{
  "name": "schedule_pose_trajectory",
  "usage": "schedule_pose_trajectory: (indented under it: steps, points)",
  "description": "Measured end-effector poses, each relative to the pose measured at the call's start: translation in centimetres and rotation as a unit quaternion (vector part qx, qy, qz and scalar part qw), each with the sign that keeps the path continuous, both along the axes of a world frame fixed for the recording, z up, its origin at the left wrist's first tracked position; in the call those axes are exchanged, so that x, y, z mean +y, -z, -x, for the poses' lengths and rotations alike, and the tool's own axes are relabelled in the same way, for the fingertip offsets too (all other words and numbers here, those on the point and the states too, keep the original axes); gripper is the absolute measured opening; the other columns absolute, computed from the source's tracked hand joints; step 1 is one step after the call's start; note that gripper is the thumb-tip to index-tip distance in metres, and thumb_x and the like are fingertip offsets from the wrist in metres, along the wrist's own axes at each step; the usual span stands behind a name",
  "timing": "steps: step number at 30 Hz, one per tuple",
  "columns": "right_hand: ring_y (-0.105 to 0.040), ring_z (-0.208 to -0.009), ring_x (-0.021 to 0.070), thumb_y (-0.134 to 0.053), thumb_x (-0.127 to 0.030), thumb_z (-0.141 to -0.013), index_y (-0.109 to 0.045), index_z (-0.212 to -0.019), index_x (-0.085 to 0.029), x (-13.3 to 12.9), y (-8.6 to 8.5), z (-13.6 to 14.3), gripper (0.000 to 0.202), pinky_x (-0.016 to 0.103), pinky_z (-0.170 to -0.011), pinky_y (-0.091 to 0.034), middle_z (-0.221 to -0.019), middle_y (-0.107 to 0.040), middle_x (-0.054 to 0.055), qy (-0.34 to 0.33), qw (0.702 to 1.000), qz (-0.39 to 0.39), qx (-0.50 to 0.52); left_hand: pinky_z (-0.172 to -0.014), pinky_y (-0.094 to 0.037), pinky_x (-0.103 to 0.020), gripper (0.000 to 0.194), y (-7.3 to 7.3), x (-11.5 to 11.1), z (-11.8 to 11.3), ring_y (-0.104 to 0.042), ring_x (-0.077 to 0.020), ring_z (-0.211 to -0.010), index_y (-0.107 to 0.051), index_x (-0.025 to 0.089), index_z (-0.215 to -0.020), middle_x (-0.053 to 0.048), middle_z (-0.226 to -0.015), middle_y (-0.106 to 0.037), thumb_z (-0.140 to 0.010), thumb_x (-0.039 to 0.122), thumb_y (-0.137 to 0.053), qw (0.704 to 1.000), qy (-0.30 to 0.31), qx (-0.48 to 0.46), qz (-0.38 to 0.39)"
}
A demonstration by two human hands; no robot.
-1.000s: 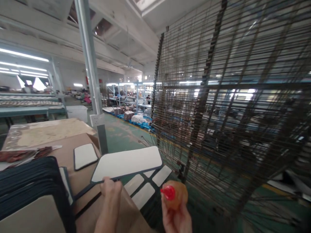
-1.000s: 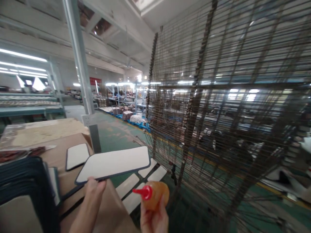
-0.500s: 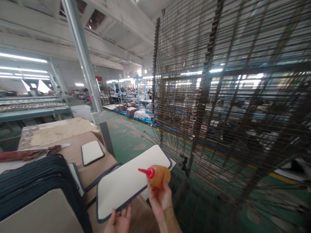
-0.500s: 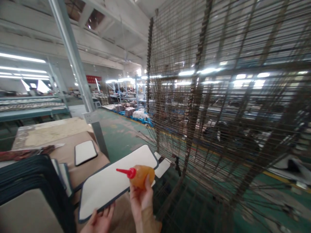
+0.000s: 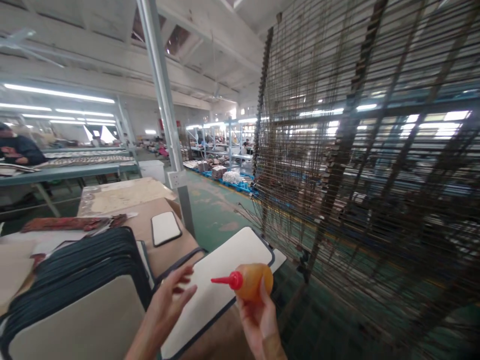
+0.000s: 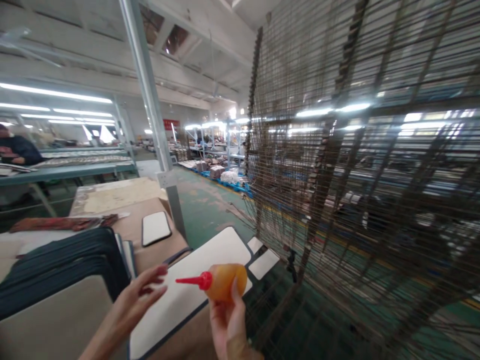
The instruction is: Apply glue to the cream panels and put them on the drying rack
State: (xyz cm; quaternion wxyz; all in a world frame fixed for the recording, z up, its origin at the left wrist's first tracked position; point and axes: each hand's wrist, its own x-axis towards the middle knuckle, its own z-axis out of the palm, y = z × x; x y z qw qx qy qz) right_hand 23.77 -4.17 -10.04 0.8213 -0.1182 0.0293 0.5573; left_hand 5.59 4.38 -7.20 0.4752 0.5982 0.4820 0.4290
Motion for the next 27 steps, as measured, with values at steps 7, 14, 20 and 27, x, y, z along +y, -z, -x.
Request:
schedule_pose_trajectory:
  steps: [7, 14, 20, 27]
  points:
    - [-0.073, -0.077, 0.0191, -0.087, -0.026, -0.060, -0.075, -0.084, -0.018, -1.1, 1.1, -0.2, 0.028, 0.024, -0.069, -0.059, -0.082, -0.077, 0.005, -0.008, 1.000, -0.014, -0.013, -0.091, -0.044, -0.044, 0.050, -4.2, 8.1, -6.0, -0.059, -0.0396, -0.105, -0.070, 0.015, -0.092, -0.017, -0.105, -0.070, -0.045, 0.031, -0.079, 0.974, 0.184, 0.128, -0.038]
    - [-0.073, -0.081, 0.0207, -0.089, -0.032, -0.057, -0.074, -0.088, -0.017, -2.4, 0.2, -1.9, 0.037, 0.026, -0.072, -0.059, -0.089, -0.077, 0.008, 0.009, 0.999, -0.032, -0.002, -0.071, -0.047, -0.031, 0.031, -4.1, 8.5, -9.0, -0.063, -0.0267, -0.078, -0.076, 0.014, -0.088, -0.006, -0.082, -0.073, -0.065, 0.033, -0.068, 0.940, 0.316, 0.110, -0.067]
    - [-0.072, -0.088, 0.0209, -0.089, -0.030, -0.057, -0.075, -0.083, -0.015, -7.5, 2.6, -6.8, 0.033, 0.027, -0.082, -0.058, -0.090, -0.076, 0.010, -0.008, 1.000, -0.008, -0.005, -0.072, -0.047, -0.029, 0.049, -4.9, 8.9, -11.2, -0.062, -0.0283, -0.087, -0.070, 0.013, -0.109, -0.006, -0.092, -0.072, -0.072, 0.043, -0.065, 0.922, 0.364, 0.097, -0.094]
    - [-0.072, -0.087, 0.0203, -0.088, -0.031, -0.057, -0.073, -0.093, -0.016, -12.3, -4.5, -13.2, 0.042, 0.026, -0.076, -0.060, -0.099, -0.075, 0.009, 0.220, 0.970, 0.056, -0.091, -0.085, -0.046, -0.031, 0.045, -6.5, 5.2, -10.8, -0.061, -0.0303, -0.100, -0.068, 0.019, -0.117, -0.003, -0.101, -0.072, -0.080, 0.042, -0.061, 0.833, 0.540, 0.109, -0.053]
